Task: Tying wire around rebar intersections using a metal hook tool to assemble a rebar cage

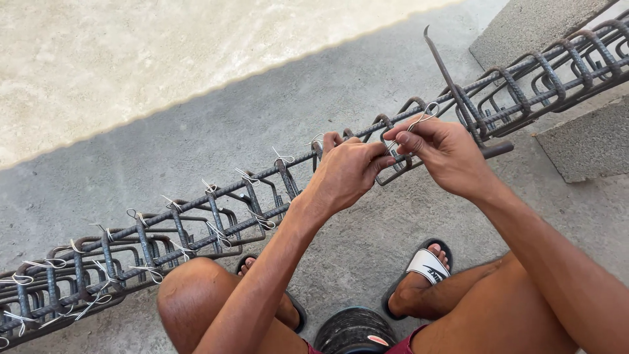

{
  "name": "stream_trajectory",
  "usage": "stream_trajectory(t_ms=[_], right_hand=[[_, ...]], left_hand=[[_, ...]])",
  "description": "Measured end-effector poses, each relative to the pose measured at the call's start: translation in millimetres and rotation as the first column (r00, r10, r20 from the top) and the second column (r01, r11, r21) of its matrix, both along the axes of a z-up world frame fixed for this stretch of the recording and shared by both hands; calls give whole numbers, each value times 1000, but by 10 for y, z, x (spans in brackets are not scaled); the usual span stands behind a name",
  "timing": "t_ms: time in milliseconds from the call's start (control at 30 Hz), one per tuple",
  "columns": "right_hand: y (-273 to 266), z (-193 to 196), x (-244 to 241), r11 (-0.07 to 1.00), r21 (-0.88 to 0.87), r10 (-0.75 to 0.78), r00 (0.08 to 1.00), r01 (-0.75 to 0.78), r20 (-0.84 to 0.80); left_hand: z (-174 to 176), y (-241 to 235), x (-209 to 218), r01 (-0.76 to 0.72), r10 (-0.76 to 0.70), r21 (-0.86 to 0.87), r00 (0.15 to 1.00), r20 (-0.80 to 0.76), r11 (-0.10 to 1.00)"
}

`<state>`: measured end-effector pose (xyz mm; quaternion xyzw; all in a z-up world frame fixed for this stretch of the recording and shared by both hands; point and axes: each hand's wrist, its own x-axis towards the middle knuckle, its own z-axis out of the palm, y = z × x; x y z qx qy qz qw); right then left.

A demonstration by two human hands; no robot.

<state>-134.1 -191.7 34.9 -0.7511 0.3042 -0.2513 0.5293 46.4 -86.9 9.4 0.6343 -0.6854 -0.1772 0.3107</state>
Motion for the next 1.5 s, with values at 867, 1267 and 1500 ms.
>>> stream_trajectory(t_ms=[867,1267,1500], right_hand=[[-151,57,-35,992,-103,-5,773,-78,-634],[-151,-35,392,961,-64,74,472,-270,-878],[-227,-201,608,932,-39,137,450,-360,-882]], left_hand=[[-231,-267,259,-152,122,210,981,150,966],[-395,-675,866,-255,140,313,927,347,915],[-793,-1110,972,-156,32,442,961,274,883]])
